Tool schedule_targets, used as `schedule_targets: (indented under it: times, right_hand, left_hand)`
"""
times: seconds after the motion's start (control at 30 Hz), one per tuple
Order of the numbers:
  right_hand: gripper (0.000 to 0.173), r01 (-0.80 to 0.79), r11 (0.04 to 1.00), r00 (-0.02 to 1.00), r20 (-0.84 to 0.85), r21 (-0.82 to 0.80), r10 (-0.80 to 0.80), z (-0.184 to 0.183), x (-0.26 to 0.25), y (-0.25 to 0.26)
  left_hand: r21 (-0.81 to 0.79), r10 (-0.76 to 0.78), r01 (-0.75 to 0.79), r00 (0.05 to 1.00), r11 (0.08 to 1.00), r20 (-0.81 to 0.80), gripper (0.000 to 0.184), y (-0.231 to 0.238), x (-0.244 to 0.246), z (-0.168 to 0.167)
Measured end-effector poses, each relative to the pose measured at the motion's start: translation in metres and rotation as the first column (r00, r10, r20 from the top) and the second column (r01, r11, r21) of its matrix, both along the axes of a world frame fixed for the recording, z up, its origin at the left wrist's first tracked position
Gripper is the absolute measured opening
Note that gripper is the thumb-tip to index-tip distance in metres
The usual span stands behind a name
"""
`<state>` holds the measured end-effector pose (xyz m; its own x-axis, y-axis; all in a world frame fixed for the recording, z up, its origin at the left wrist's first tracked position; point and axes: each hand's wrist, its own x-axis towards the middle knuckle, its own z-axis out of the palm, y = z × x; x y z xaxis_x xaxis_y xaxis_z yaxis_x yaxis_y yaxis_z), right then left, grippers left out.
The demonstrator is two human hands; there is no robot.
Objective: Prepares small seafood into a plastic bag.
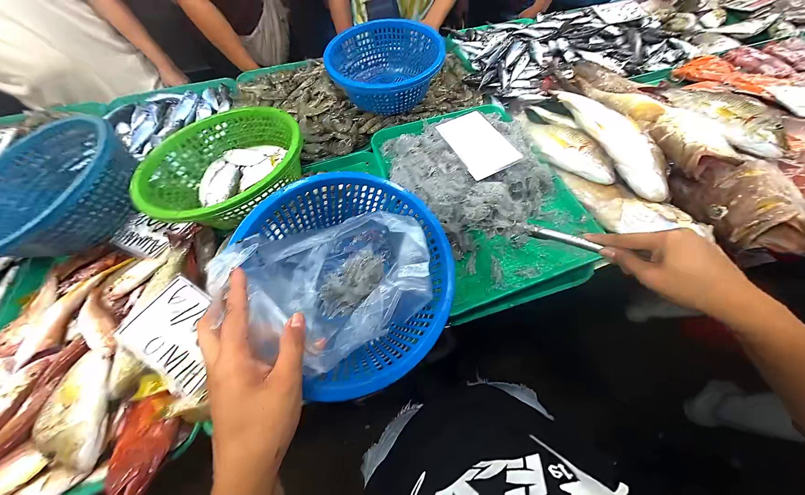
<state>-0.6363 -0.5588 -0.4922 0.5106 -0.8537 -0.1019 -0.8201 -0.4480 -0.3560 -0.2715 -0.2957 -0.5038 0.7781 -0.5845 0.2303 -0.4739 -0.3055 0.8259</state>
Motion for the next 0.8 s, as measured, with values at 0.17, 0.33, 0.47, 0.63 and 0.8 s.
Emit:
schedule_targets:
  times: [0.17, 0.33, 0.47, 0.63, 0.8]
  right_hand:
    - [0.028, 0.06, 0.998, 0.997, -0.057, 0.002, -0.06, 0.033, 0.0, 0.007]
    - [0.027, -0.015, 0.987, 1.0, -0.003, -0.159, 0.015, 0.058, -0.007, 0.014]
    - [0.04, -0.123, 0.968, 0.992, 0.008, -0.219, 0.127, 0.075, -0.014, 0.012]
    - [0.043, -0.326, 0.934, 0.945, -0.012, -0.145, 0.327, 0.094, 0.015, 0.02]
    - [0.036, -0.507, 0.848, 0.86, -0.026, -0.155, 0.509, 0.096, 0.089, 0.049]
  left_hand:
    - [-0.008, -0.073, 0.073, 0.997, 0.997, -0.04, 0.078, 0.0, 0.003, -0.006]
    - [-0.019, -0.035, 0.034, 0.999, 0.999, -0.028, 0.078, -0.005, -0.002, 0.002]
    - [-0.058, -0.06, 0.057, 0.997, 0.997, -0.051, 0.079, -0.007, -0.006, 0.007]
    - [-0.111, -0.084, 0.073, 0.992, 0.991, -0.096, 0.078, -0.007, -0.007, 0.01]
    - [-0.105, -0.116, 0.102, 0.984, 0.989, -0.136, 0.083, 0.002, -0.012, 0.012]
